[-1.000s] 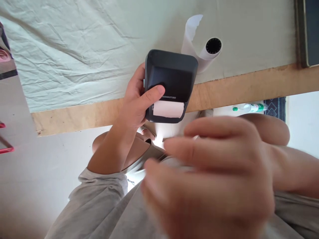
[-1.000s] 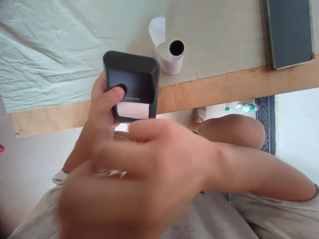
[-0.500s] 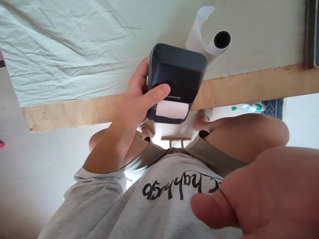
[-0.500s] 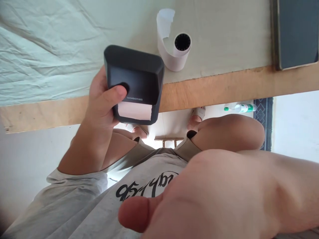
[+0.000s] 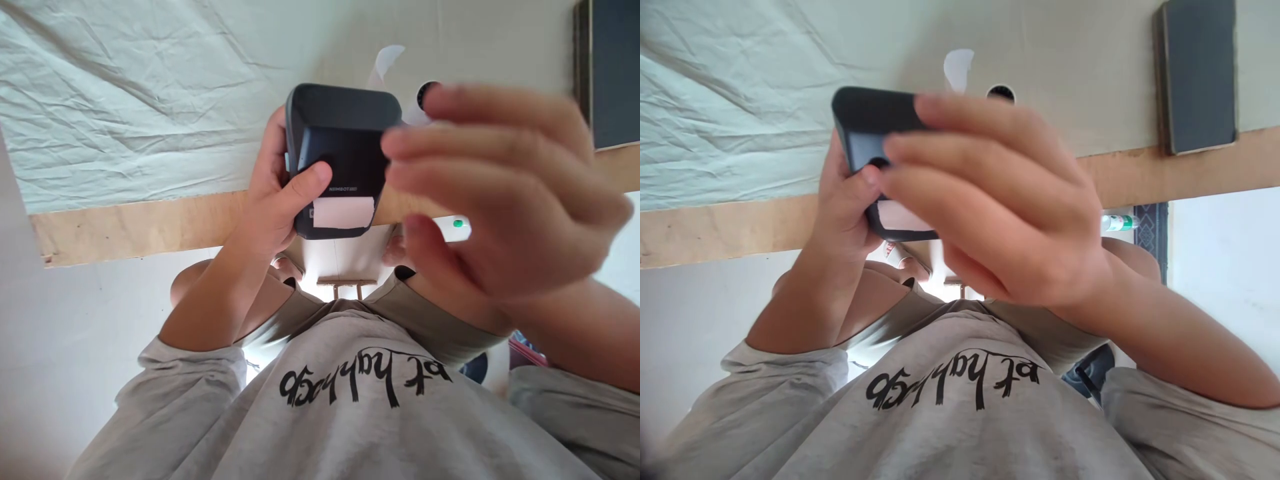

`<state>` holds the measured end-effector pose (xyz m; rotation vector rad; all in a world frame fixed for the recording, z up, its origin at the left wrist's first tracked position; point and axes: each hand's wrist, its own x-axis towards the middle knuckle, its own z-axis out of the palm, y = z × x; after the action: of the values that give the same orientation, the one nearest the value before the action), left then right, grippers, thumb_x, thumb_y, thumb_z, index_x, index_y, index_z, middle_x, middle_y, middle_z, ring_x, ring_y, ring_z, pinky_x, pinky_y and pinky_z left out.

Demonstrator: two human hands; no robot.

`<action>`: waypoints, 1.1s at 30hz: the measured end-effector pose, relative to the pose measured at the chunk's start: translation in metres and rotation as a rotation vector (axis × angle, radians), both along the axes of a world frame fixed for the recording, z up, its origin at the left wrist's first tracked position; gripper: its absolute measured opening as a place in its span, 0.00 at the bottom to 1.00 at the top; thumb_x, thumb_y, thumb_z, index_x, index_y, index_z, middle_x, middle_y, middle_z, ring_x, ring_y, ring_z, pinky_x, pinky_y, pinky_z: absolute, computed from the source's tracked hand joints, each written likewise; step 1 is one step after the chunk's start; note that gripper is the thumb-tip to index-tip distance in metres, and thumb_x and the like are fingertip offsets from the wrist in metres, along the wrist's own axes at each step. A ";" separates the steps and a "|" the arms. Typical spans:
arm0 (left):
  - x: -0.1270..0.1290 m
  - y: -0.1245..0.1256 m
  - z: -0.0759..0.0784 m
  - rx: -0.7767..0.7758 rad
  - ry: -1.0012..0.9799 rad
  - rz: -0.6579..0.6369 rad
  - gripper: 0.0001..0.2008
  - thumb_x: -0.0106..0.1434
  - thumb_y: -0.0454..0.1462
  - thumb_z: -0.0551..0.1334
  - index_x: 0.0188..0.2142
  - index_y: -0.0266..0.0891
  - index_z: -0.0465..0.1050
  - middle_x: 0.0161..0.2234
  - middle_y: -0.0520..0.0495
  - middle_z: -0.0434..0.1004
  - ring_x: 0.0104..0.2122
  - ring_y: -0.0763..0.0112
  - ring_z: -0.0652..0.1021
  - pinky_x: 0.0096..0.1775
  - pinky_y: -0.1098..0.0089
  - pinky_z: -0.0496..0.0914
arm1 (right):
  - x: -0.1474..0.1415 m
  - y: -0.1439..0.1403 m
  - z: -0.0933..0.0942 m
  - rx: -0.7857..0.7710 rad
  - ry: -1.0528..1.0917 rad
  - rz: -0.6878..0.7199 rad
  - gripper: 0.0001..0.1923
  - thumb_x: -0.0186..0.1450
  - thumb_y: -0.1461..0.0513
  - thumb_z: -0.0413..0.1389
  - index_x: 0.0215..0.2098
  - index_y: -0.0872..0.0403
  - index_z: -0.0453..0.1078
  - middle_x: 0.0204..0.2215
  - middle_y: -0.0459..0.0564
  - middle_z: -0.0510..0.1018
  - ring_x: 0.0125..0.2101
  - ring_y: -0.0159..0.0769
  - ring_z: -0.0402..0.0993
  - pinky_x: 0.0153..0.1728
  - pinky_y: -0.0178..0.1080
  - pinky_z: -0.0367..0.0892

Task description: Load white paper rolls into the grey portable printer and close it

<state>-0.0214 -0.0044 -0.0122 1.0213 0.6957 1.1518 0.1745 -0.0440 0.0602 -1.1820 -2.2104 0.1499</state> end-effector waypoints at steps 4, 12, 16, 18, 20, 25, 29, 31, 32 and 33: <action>0.006 0.002 0.003 0.018 -0.048 -0.005 0.18 0.61 0.45 0.63 0.51 0.49 0.69 0.43 0.49 0.73 0.47 0.65 0.74 0.46 0.66 0.71 | -0.011 0.026 -0.009 0.151 -0.012 0.125 0.17 0.67 0.64 0.49 0.52 0.61 0.68 0.52 0.55 0.75 0.55 0.39 0.71 0.57 0.45 0.70; 0.006 0.000 0.020 -0.229 -0.009 0.003 0.16 0.69 0.46 0.53 0.39 0.41 0.75 0.34 0.50 0.75 0.48 0.65 0.78 0.50 0.65 0.73 | 0.000 0.027 -0.032 0.017 0.032 0.113 0.20 0.69 0.61 0.49 0.58 0.52 0.59 0.58 0.53 0.70 0.60 0.41 0.65 0.62 0.50 0.66; 0.011 -0.001 0.019 -0.316 0.035 0.097 0.25 0.67 0.55 0.50 0.39 0.41 0.75 0.36 0.47 0.78 0.51 0.59 0.77 0.49 0.60 0.75 | 0.000 0.029 -0.030 0.026 0.058 0.116 0.20 0.68 0.60 0.51 0.58 0.50 0.59 0.57 0.53 0.70 0.59 0.42 0.67 0.61 0.49 0.66; 0.012 -0.001 0.019 -0.324 0.047 0.090 0.27 0.66 0.57 0.48 0.40 0.41 0.76 0.37 0.47 0.78 0.52 0.58 0.77 0.47 0.60 0.76 | -0.001 0.030 -0.030 0.036 0.048 0.101 0.20 0.68 0.59 0.51 0.58 0.50 0.60 0.57 0.52 0.70 0.58 0.42 0.67 0.60 0.49 0.67; 0.010 -0.001 0.017 -0.303 0.053 0.077 0.27 0.66 0.58 0.49 0.40 0.42 0.76 0.37 0.47 0.78 0.50 0.59 0.78 0.45 0.61 0.77 | -0.002 0.030 -0.030 0.033 0.055 0.113 0.20 0.68 0.59 0.51 0.58 0.52 0.60 0.57 0.54 0.70 0.59 0.42 0.67 0.60 0.49 0.67; 0.000 0.002 0.004 -0.190 0.040 0.084 0.25 0.64 0.57 0.53 0.36 0.40 0.76 0.33 0.46 0.77 0.42 0.63 0.79 0.41 0.65 0.74 | -0.005 0.029 -0.030 0.009 0.088 0.140 0.21 0.67 0.59 0.53 0.57 0.54 0.61 0.57 0.57 0.70 0.59 0.42 0.66 0.61 0.50 0.65; -0.001 0.003 0.000 -0.213 0.030 0.054 0.24 0.63 0.57 0.55 0.39 0.41 0.75 0.36 0.46 0.79 0.47 0.60 0.76 0.44 0.63 0.73 | -0.006 0.028 -0.026 -0.026 0.076 0.115 0.21 0.66 0.58 0.53 0.57 0.52 0.61 0.58 0.56 0.70 0.60 0.41 0.66 0.61 0.49 0.65; 0.002 0.003 0.003 -0.235 -0.001 0.044 0.25 0.64 0.58 0.53 0.40 0.41 0.75 0.39 0.46 0.79 0.50 0.59 0.75 0.46 0.62 0.73 | -0.006 0.028 -0.022 -0.081 0.053 0.073 0.21 0.66 0.58 0.54 0.56 0.50 0.62 0.58 0.53 0.70 0.59 0.42 0.66 0.59 0.48 0.67; 0.004 0.003 0.005 -0.234 -0.026 0.029 0.26 0.64 0.58 0.51 0.41 0.41 0.74 0.40 0.46 0.78 0.52 0.58 0.75 0.47 0.61 0.73 | -0.006 0.027 -0.020 -0.099 0.035 0.040 0.20 0.65 0.57 0.54 0.55 0.48 0.63 0.57 0.52 0.70 0.58 0.43 0.67 0.58 0.48 0.68; 0.005 0.003 0.007 -0.227 -0.050 0.009 0.27 0.65 0.58 0.49 0.41 0.41 0.74 0.41 0.45 0.78 0.54 0.58 0.74 0.48 0.60 0.73 | -0.006 0.027 -0.017 -0.090 0.023 -0.001 0.19 0.65 0.56 0.54 0.54 0.48 0.65 0.55 0.52 0.72 0.56 0.43 0.69 0.55 0.48 0.69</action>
<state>-0.0164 -0.0017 -0.0050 0.7964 0.7726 1.0760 0.1682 -0.0167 0.0430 -1.2238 -2.2029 0.2641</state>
